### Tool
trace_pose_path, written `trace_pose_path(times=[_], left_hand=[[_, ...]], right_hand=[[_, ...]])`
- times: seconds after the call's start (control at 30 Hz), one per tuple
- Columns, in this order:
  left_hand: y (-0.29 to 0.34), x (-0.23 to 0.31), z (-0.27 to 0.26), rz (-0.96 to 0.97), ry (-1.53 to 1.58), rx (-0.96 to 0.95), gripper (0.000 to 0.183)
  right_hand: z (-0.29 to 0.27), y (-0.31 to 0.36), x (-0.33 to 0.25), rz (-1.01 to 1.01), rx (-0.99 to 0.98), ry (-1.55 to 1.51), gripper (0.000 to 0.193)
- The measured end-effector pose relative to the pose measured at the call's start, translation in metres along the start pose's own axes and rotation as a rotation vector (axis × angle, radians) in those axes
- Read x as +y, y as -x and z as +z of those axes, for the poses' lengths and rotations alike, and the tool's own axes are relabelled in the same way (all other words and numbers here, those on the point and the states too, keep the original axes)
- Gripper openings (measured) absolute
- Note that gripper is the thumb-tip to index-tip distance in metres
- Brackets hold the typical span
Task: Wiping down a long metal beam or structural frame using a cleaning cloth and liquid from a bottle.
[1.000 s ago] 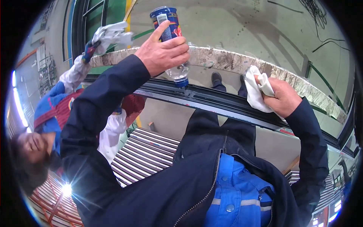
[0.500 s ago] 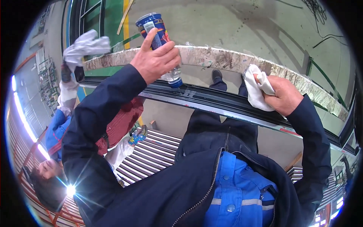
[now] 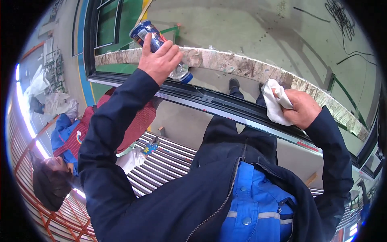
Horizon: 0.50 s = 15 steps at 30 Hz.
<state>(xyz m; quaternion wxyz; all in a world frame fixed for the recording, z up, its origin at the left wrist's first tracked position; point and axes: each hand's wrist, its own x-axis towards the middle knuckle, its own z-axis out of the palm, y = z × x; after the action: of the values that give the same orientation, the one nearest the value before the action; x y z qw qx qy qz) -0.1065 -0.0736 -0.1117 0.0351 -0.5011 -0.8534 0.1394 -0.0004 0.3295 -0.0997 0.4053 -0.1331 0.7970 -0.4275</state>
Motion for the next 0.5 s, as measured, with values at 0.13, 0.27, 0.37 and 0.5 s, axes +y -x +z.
trace_pose_path(times=[0.13, 0.27, 0.37, 0.5], left_hand=[[0.002, 0.004, 0.001, -0.042, -0.057, 0.012, 0.019], [-0.001, 0.016, 0.001, -0.07, -0.049, 0.019, 0.02], [0.007, 0.019, -0.008, -0.129, -0.037, 0.041, 0.023], [0.034, 0.018, -0.013, -0.366, 0.025, 0.06, 0.036]], right_hand=[[0.001, 0.004, -0.005, 0.036, -0.014, 0.018, 0.034], [0.0, 0.013, -0.001, -0.007, -0.005, 0.046, 0.031], [-0.004, 0.017, -0.008, -0.013, -0.034, 0.024, 0.03], [-0.001, 0.018, -0.004, -0.068, -0.011, 0.114, 0.031]])
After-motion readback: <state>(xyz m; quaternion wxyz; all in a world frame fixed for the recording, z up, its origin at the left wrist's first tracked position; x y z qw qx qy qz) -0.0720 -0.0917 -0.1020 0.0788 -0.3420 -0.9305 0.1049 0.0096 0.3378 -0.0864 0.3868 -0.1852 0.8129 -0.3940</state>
